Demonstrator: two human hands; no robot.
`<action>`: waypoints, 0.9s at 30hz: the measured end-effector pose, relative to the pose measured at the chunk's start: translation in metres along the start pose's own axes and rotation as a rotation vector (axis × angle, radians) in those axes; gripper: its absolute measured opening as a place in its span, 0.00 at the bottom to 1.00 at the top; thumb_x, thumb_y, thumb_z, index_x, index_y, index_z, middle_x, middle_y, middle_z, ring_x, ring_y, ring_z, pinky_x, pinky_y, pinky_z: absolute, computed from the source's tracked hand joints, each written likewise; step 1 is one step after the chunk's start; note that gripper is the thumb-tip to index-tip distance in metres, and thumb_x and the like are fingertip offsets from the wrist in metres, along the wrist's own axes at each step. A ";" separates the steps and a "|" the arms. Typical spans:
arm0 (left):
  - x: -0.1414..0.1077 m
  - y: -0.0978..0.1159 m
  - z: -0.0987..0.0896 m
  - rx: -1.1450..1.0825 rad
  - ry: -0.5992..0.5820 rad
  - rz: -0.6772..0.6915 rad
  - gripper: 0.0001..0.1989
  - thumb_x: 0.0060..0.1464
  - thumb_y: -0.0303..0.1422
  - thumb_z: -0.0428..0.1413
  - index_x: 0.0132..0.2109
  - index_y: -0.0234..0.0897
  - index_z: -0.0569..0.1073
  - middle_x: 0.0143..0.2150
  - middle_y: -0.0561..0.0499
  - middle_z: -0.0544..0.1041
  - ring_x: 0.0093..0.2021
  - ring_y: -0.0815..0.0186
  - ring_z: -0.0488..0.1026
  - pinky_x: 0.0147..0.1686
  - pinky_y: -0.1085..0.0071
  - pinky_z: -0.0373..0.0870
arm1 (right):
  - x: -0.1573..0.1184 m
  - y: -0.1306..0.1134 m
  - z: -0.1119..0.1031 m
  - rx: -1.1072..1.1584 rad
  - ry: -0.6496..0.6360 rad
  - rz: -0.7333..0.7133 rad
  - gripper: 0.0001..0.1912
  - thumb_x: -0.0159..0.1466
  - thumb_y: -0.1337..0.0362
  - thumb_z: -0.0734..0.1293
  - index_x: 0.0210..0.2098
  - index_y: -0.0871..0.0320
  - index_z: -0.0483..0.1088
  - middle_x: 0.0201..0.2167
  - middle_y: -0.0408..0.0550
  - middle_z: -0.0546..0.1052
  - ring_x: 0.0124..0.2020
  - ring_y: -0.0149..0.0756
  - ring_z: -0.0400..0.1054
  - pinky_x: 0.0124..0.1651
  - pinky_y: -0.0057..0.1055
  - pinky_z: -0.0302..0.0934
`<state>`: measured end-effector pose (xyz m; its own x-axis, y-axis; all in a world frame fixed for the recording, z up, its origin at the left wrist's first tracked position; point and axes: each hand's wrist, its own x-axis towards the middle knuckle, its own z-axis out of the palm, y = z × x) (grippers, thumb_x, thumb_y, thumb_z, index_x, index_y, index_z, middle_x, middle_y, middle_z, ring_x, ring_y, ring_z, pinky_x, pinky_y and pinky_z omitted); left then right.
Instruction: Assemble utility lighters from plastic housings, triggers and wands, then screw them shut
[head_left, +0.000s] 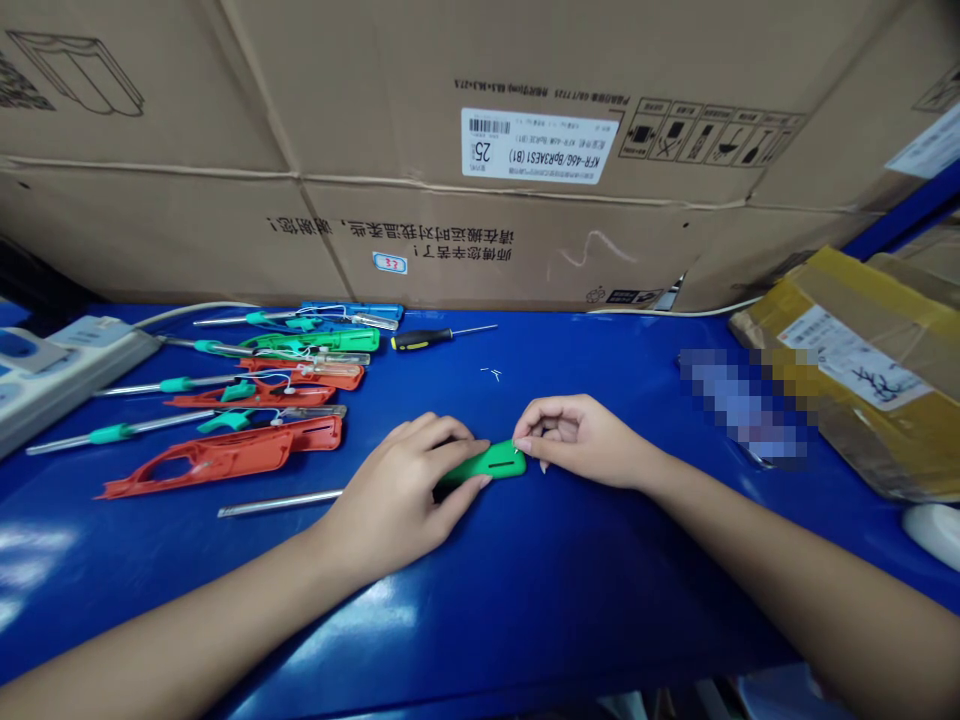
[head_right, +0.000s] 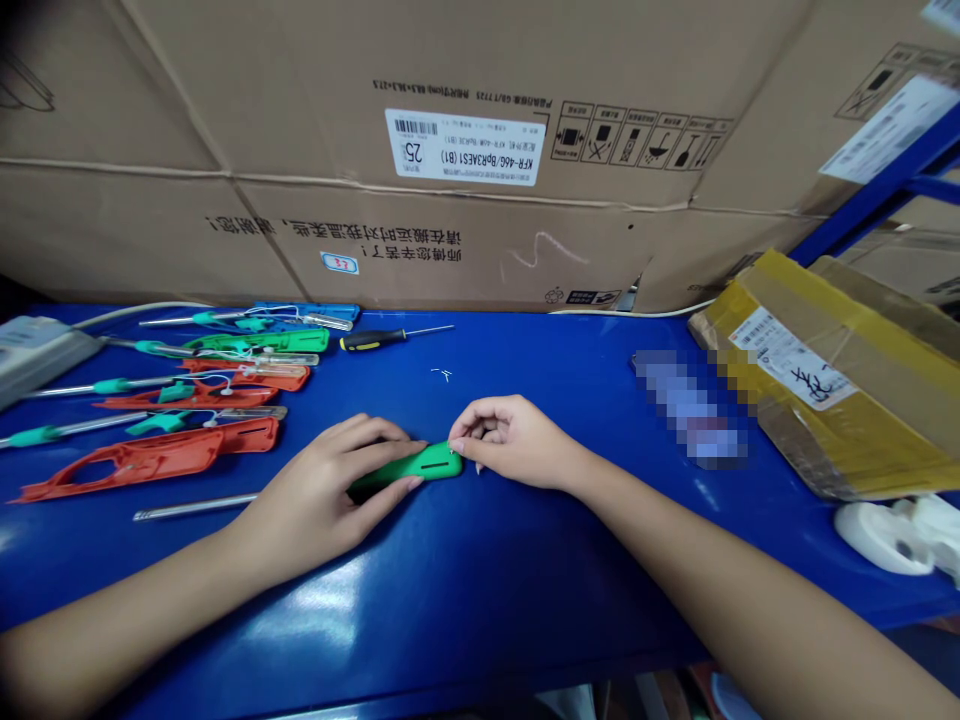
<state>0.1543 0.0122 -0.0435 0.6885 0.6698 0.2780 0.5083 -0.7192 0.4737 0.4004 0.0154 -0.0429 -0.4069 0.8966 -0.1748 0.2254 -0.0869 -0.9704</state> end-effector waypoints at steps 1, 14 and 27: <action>0.000 0.000 0.000 0.001 0.000 -0.002 0.14 0.65 0.34 0.56 0.55 0.39 0.77 0.46 0.46 0.76 0.44 0.60 0.72 0.46 0.59 0.70 | 0.000 0.000 0.000 0.007 0.000 -0.002 0.10 0.61 0.59 0.72 0.34 0.61 0.73 0.28 0.43 0.75 0.26 0.26 0.67 0.32 0.27 0.65; -0.001 0.000 0.000 -0.001 0.006 0.009 0.14 0.65 0.35 0.55 0.55 0.39 0.77 0.45 0.46 0.76 0.44 0.60 0.72 0.46 0.59 0.71 | -0.006 0.003 0.000 -0.425 0.045 -0.429 0.04 0.66 0.68 0.68 0.34 0.58 0.74 0.35 0.45 0.75 0.30 0.27 0.69 0.34 0.26 0.65; -0.001 0.000 0.000 -0.023 0.001 0.012 0.14 0.66 0.35 0.55 0.55 0.39 0.77 0.45 0.46 0.76 0.44 0.60 0.71 0.46 0.59 0.70 | -0.009 0.004 0.000 -0.611 0.035 -0.574 0.06 0.69 0.71 0.63 0.36 0.56 0.67 0.37 0.47 0.74 0.38 0.32 0.69 0.42 0.30 0.64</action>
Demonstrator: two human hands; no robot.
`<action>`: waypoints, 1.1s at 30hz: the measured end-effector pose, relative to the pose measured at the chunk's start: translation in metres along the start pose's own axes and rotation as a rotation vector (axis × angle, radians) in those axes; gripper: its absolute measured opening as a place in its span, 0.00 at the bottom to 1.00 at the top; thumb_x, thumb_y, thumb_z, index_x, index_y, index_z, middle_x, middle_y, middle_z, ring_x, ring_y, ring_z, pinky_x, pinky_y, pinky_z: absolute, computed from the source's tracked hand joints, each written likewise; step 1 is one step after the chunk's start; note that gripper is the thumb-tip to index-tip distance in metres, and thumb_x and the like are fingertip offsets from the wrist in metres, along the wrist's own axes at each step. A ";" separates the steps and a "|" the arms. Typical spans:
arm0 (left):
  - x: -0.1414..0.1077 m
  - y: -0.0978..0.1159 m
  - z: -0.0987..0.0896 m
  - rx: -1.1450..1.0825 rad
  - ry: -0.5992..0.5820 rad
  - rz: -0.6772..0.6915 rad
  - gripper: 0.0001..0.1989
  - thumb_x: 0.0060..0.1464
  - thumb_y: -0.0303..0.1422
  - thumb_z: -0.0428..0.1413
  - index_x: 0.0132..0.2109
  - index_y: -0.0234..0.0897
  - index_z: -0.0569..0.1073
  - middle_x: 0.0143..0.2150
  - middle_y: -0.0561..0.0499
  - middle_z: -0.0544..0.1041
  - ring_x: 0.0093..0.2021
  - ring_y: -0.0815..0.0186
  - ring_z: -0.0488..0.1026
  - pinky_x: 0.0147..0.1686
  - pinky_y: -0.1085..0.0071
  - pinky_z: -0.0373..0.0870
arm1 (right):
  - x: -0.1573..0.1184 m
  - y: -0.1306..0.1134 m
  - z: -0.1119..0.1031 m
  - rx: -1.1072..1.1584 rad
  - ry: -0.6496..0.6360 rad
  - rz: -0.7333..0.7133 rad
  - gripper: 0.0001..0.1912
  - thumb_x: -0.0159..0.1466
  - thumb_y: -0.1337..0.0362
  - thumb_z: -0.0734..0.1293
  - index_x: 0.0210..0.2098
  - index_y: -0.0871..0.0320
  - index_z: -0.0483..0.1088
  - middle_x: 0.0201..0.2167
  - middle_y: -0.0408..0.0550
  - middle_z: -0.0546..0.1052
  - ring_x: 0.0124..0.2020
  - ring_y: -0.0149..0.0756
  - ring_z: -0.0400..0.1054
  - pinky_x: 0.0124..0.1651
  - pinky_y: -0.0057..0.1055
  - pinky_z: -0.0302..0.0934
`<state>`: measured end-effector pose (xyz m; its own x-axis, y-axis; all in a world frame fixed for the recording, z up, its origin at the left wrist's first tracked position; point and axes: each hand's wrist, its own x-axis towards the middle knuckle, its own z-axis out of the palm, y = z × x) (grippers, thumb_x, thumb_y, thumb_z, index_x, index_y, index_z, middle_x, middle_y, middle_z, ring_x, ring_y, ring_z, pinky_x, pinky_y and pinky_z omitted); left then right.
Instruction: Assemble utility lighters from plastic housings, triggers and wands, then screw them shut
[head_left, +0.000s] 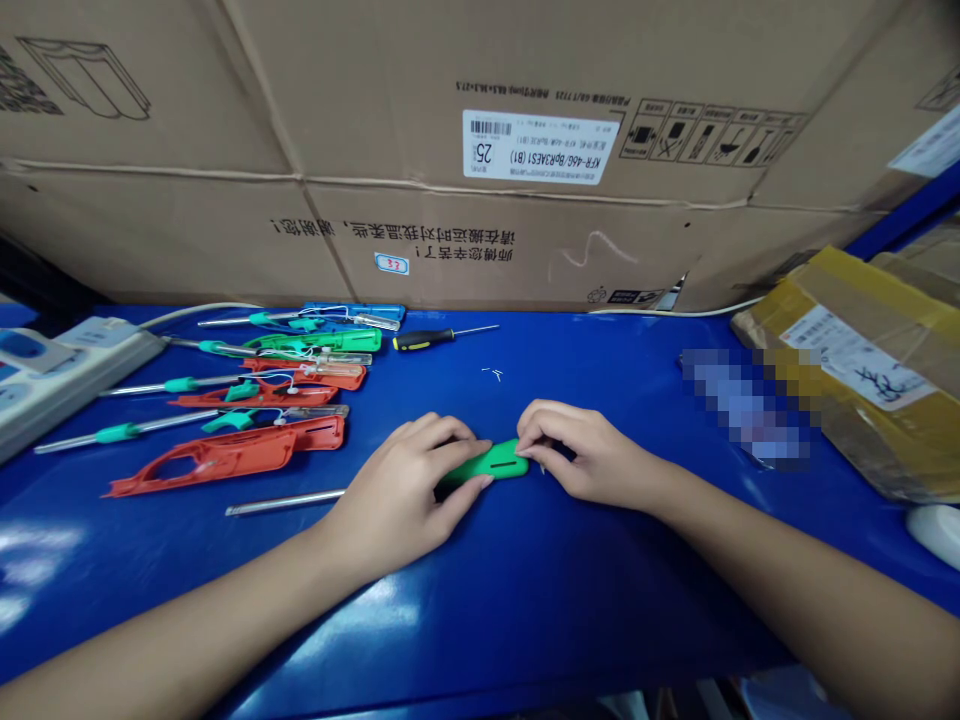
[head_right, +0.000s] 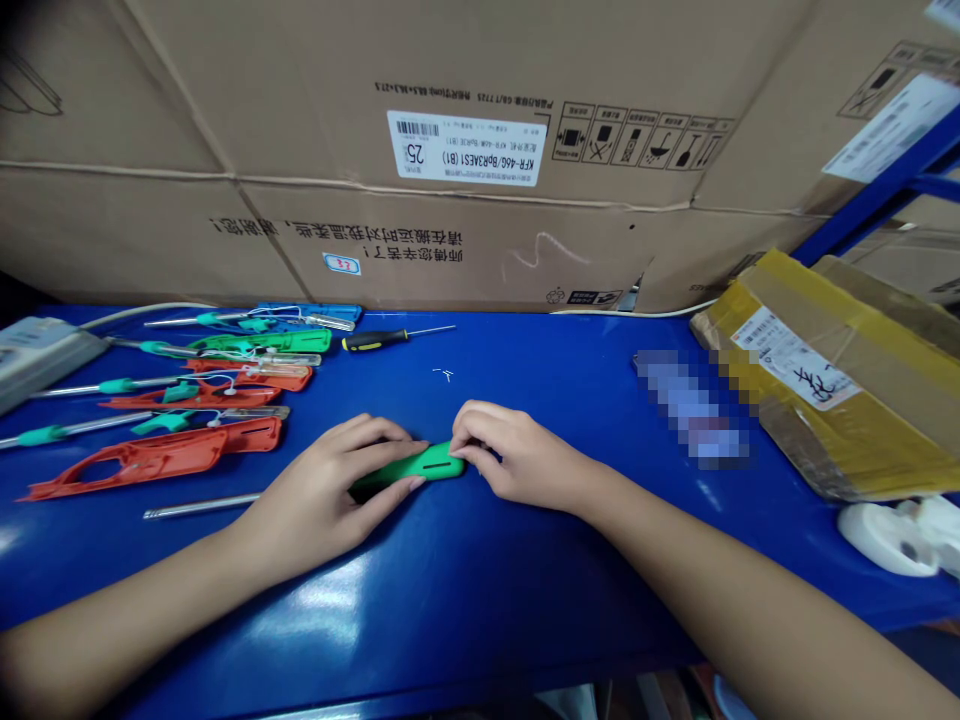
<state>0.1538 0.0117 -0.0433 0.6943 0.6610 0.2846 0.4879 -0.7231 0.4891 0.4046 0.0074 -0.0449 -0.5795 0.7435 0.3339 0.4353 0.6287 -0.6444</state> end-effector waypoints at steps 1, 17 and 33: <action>0.000 0.000 0.000 0.001 -0.003 -0.003 0.14 0.66 0.35 0.55 0.55 0.39 0.77 0.45 0.46 0.76 0.44 0.60 0.71 0.47 0.59 0.70 | 0.000 -0.001 -0.001 -0.002 -0.012 0.014 0.06 0.70 0.70 0.62 0.36 0.56 0.67 0.37 0.47 0.74 0.38 0.32 0.69 0.42 0.30 0.64; -0.002 0.007 0.001 0.030 -0.051 0.004 0.14 0.65 0.33 0.54 0.55 0.38 0.76 0.47 0.45 0.76 0.46 0.58 0.71 0.47 0.58 0.70 | 0.002 -0.024 -0.006 -0.685 -0.382 -0.073 0.10 0.72 0.67 0.56 0.40 0.59 0.67 0.35 0.49 0.73 0.37 0.39 0.65 0.37 0.35 0.54; -0.001 0.009 0.001 -0.005 -0.077 0.009 0.14 0.65 0.34 0.54 0.55 0.39 0.77 0.46 0.44 0.76 0.45 0.58 0.71 0.47 0.58 0.70 | 0.002 -0.035 -0.013 -0.363 -0.342 0.185 0.08 0.70 0.66 0.58 0.34 0.56 0.62 0.32 0.43 0.72 0.33 0.33 0.64 0.35 0.32 0.51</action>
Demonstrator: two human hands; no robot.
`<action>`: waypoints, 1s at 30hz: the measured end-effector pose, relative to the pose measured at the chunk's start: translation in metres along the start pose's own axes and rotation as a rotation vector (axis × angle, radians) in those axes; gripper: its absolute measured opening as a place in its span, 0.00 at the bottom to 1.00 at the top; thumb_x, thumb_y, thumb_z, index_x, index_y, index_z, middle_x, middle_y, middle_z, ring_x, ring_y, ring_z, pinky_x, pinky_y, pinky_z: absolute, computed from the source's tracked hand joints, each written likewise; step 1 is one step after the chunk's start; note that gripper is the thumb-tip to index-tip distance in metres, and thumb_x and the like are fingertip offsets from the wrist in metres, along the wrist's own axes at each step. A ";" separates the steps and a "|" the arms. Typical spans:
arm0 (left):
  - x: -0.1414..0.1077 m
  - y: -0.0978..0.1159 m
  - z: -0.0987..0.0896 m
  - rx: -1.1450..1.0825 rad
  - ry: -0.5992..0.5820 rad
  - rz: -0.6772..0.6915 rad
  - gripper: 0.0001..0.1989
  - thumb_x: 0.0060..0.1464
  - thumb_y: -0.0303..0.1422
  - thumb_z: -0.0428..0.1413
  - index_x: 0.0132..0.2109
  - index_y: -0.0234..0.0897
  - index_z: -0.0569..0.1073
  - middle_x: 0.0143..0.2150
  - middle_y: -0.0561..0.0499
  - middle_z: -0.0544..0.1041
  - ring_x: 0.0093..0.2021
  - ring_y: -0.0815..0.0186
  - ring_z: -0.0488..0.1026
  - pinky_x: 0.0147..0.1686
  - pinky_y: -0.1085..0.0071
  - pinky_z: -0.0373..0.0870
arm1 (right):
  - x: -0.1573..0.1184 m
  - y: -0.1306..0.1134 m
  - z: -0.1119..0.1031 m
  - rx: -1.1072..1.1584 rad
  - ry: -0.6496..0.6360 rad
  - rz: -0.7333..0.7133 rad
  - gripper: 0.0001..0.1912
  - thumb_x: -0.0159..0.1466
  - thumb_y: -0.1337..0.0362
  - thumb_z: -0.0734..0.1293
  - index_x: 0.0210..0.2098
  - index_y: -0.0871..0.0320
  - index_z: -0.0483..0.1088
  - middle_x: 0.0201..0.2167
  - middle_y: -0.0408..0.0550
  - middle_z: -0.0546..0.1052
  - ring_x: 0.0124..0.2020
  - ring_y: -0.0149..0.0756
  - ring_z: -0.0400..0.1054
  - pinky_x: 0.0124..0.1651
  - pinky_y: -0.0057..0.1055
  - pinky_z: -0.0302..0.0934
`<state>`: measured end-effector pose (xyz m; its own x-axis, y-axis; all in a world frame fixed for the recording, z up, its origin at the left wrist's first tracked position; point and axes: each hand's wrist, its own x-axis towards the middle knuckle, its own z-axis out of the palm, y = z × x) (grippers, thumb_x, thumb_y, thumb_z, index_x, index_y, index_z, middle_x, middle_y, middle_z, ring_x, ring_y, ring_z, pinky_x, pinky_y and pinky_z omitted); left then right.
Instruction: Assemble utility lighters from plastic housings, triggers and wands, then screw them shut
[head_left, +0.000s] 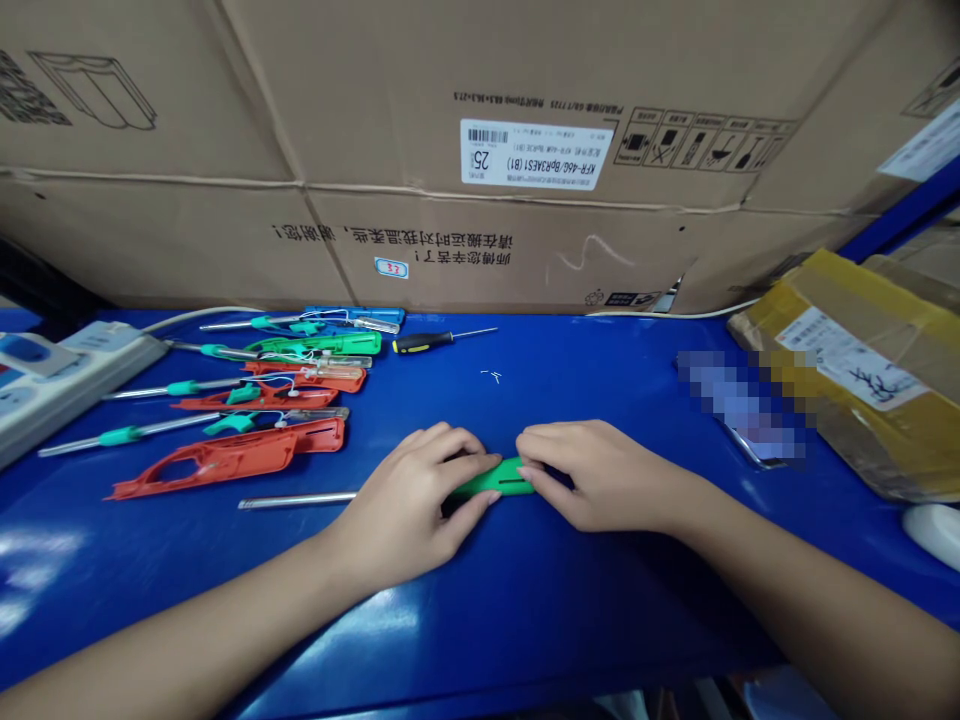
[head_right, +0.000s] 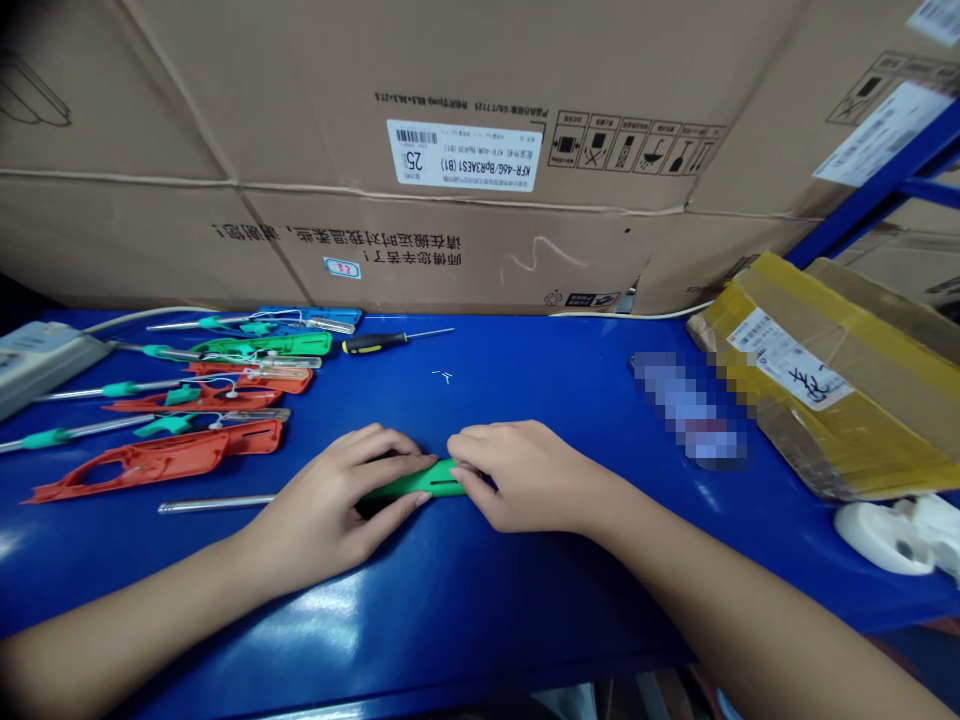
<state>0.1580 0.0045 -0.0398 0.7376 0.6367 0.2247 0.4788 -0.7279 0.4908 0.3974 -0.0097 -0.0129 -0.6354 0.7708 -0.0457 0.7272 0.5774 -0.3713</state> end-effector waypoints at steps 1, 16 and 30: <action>0.000 0.000 0.000 -0.001 -0.002 -0.001 0.14 0.65 0.34 0.54 0.55 0.39 0.77 0.46 0.44 0.76 0.45 0.58 0.71 0.47 0.58 0.70 | 0.000 0.001 0.000 0.035 0.002 0.020 0.08 0.70 0.66 0.59 0.32 0.55 0.61 0.31 0.42 0.71 0.32 0.32 0.63 0.34 0.31 0.50; 0.001 -0.001 -0.001 0.004 -0.006 -0.004 0.14 0.65 0.34 0.55 0.55 0.39 0.77 0.46 0.45 0.76 0.45 0.57 0.71 0.47 0.58 0.70 | 0.000 0.004 -0.003 0.083 -0.050 0.046 0.11 0.72 0.64 0.57 0.32 0.55 0.59 0.29 0.42 0.69 0.30 0.32 0.61 0.32 0.31 0.47; 0.001 -0.002 -0.002 0.012 -0.001 -0.013 0.14 0.65 0.34 0.55 0.55 0.38 0.77 0.46 0.45 0.76 0.45 0.57 0.71 0.47 0.57 0.70 | 0.003 0.010 0.001 0.146 -0.027 0.083 0.15 0.73 0.61 0.55 0.29 0.56 0.55 0.26 0.39 0.65 0.27 0.29 0.57 0.31 0.30 0.45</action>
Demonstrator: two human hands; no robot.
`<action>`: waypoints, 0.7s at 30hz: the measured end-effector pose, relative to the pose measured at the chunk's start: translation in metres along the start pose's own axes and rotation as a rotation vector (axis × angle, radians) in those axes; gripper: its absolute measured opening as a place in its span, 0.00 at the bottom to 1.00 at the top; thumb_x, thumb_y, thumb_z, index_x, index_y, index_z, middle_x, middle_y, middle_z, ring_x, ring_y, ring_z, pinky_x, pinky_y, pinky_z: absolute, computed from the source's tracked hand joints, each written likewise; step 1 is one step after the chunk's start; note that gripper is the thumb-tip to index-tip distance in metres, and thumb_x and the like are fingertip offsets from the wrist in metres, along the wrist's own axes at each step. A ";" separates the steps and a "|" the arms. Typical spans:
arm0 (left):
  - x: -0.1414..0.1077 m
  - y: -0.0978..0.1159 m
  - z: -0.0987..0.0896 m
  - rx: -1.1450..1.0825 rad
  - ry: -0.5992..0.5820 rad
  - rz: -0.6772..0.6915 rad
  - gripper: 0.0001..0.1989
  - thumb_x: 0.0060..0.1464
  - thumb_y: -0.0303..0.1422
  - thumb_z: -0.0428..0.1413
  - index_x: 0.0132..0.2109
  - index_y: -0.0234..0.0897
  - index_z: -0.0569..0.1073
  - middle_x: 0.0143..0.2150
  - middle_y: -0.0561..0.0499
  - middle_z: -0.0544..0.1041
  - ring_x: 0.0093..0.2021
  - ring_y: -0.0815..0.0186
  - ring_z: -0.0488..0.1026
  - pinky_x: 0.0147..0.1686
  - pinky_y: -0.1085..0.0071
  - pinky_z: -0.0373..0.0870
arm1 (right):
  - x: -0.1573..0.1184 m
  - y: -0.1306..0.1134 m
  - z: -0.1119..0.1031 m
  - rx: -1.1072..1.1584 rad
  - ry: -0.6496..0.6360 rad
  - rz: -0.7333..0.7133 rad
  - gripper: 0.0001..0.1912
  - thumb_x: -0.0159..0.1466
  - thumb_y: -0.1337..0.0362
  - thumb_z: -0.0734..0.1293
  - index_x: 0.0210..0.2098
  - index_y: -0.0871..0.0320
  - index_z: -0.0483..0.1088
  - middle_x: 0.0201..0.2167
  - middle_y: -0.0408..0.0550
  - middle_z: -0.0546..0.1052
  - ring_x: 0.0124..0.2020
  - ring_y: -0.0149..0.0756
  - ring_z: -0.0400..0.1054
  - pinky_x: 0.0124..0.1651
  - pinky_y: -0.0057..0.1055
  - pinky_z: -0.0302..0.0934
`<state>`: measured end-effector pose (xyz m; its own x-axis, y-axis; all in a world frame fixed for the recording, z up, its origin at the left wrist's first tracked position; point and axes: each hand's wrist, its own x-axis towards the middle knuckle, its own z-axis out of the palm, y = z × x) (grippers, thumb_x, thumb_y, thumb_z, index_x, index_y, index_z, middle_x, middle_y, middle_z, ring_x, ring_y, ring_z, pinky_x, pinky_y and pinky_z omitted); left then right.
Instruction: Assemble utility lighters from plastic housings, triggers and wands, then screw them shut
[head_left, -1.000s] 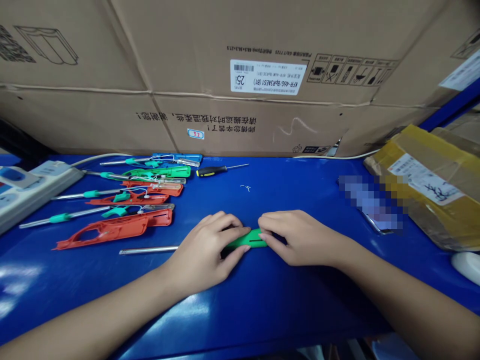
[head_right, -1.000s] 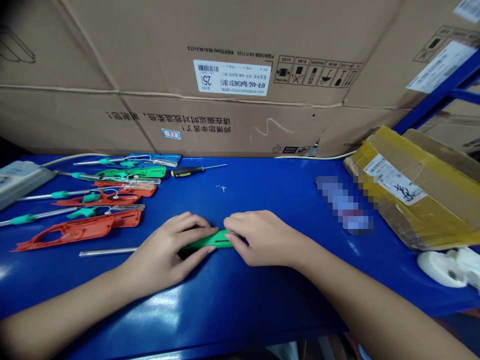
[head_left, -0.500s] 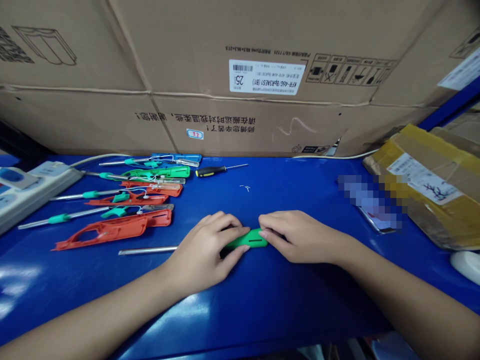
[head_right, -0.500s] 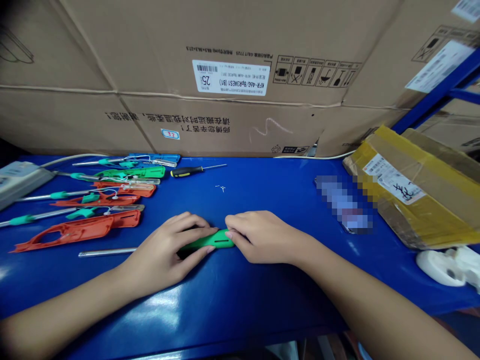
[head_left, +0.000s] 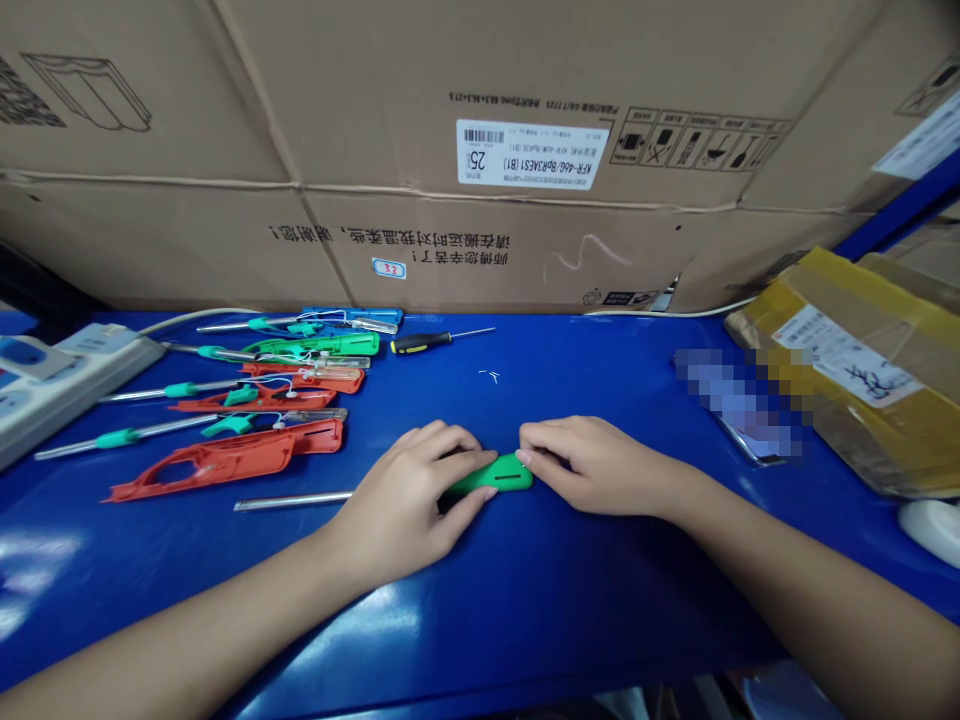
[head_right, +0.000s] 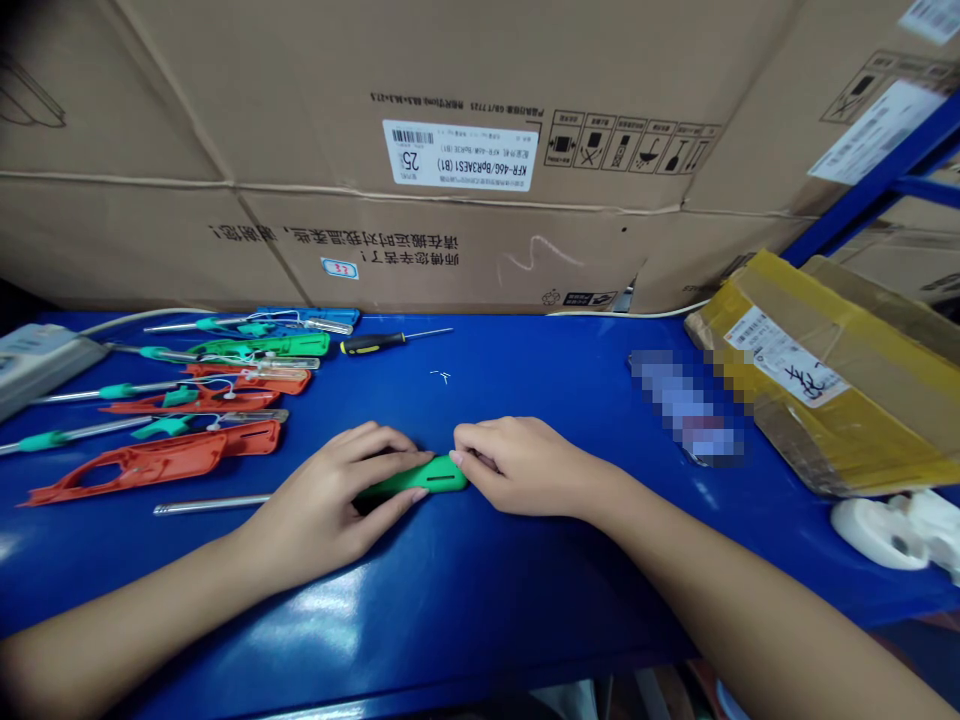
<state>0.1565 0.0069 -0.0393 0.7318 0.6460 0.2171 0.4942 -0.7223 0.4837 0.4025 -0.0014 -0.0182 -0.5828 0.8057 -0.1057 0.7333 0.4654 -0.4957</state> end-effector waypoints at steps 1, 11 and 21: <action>0.000 0.000 0.000 0.000 0.000 0.000 0.14 0.65 0.34 0.55 0.55 0.38 0.77 0.46 0.45 0.76 0.45 0.57 0.71 0.47 0.57 0.70 | 0.000 0.000 0.000 -0.003 0.001 0.003 0.15 0.73 0.61 0.56 0.29 0.56 0.55 0.26 0.39 0.65 0.27 0.29 0.57 0.31 0.30 0.44; 0.000 0.000 0.001 -0.008 0.011 0.006 0.14 0.65 0.34 0.55 0.55 0.38 0.77 0.46 0.45 0.76 0.45 0.58 0.71 0.47 0.58 0.70 | 0.002 -0.001 0.001 0.009 -0.008 0.051 0.15 0.72 0.60 0.57 0.29 0.56 0.56 0.25 0.38 0.66 0.27 0.29 0.57 0.31 0.30 0.44; 0.000 0.000 0.000 -0.002 0.006 0.007 0.14 0.65 0.34 0.55 0.55 0.39 0.77 0.47 0.45 0.76 0.46 0.58 0.71 0.47 0.58 0.69 | 0.004 0.005 -0.001 0.077 0.008 0.026 0.17 0.74 0.57 0.56 0.29 0.56 0.58 0.25 0.38 0.67 0.28 0.29 0.60 0.32 0.29 0.47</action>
<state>0.1567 0.0071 -0.0395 0.7324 0.6424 0.2254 0.4882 -0.7264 0.4838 0.4040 0.0040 -0.0204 -0.5611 0.8201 -0.1124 0.7185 0.4151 -0.5580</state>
